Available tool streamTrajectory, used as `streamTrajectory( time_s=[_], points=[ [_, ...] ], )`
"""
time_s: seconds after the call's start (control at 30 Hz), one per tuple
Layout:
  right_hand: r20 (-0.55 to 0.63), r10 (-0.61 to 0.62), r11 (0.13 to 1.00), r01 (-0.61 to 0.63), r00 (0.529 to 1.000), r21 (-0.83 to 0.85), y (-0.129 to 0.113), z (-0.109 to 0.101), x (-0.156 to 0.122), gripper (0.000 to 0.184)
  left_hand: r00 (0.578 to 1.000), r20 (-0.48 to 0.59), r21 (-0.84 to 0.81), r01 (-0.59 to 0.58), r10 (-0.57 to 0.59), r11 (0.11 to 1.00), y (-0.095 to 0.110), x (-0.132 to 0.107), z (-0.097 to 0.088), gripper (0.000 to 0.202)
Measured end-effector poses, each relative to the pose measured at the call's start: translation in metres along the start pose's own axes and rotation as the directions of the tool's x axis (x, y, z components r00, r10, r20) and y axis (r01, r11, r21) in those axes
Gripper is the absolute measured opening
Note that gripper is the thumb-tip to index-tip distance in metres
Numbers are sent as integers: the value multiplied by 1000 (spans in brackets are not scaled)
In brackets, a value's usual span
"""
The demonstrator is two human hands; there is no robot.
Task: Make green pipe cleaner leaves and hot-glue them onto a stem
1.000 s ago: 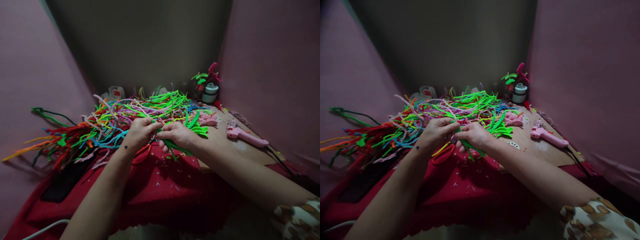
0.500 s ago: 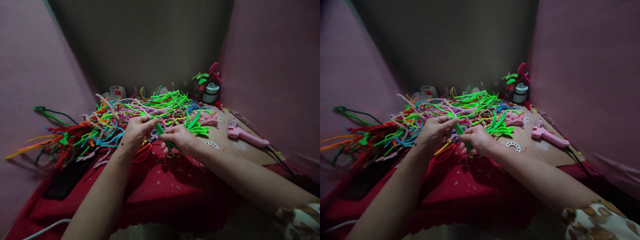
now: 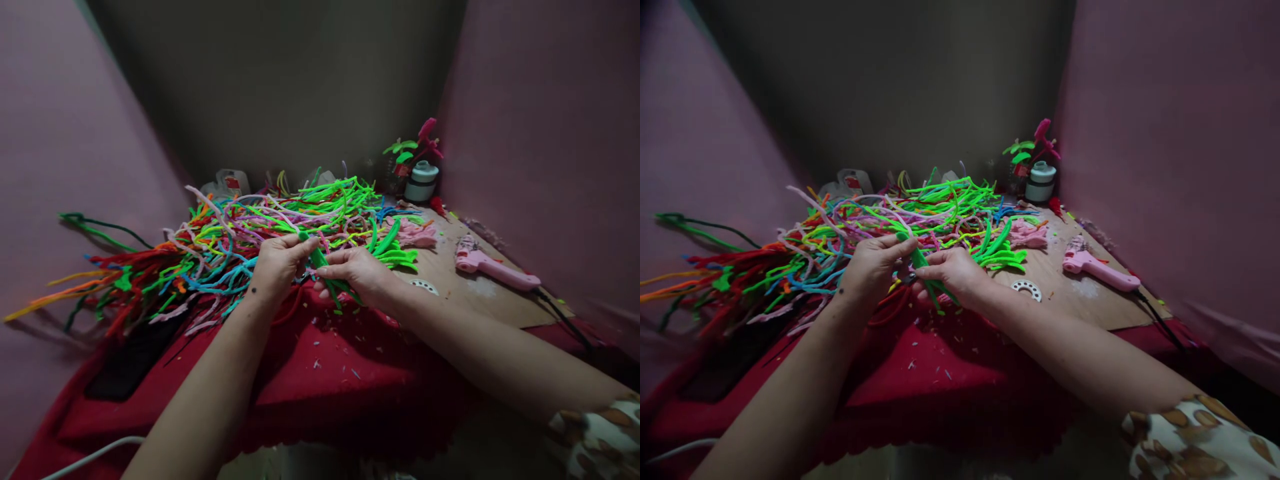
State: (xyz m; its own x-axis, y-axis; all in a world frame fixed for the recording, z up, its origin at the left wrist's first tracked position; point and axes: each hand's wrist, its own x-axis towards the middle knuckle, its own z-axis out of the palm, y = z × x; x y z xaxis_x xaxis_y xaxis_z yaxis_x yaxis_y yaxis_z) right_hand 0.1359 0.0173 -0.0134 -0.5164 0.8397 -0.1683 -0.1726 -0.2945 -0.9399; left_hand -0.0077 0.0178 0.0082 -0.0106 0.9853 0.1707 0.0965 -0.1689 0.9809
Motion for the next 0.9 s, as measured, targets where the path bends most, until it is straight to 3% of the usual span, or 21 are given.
streamTrajectory(
  time_s=[0.1, 0.27, 0.4, 0.53, 0.73, 0.9],
  points=[
    [-39, -59, 997, 58, 997, -42, -1, -1, -1, 2, 1000, 13, -28, 20, -20, 999, 1, -1, 1, 30],
    [-37, -215, 962, 205, 976, -179, -1, -3, 0, 14, 1000, -16, -21, 18, -18, 1000, 3, -2, 4, 32],
    [-47, -110, 994, 110, 993, 0, -1, -3, 0, 6, 1000, 0, -38, 24, -24, 999, 2, -1, 3, 27],
    [31, -39, 996, 36, 999, 84, -1, -3, 0, 6, 997, 14, -125, 76, -75, 989, -2, 1, 1, 22],
    [-78, -127, 991, 123, 989, -54, 4, -8, 4, 13, 997, -64, -139, 22, -31, 990, -4, 1, 3, 24],
    [-102, -166, 982, 155, 981, -109, 7, -10, 4, 22, 994, -109, -140, -4, -11, 990, -3, 0, 4, 22]
  ],
)
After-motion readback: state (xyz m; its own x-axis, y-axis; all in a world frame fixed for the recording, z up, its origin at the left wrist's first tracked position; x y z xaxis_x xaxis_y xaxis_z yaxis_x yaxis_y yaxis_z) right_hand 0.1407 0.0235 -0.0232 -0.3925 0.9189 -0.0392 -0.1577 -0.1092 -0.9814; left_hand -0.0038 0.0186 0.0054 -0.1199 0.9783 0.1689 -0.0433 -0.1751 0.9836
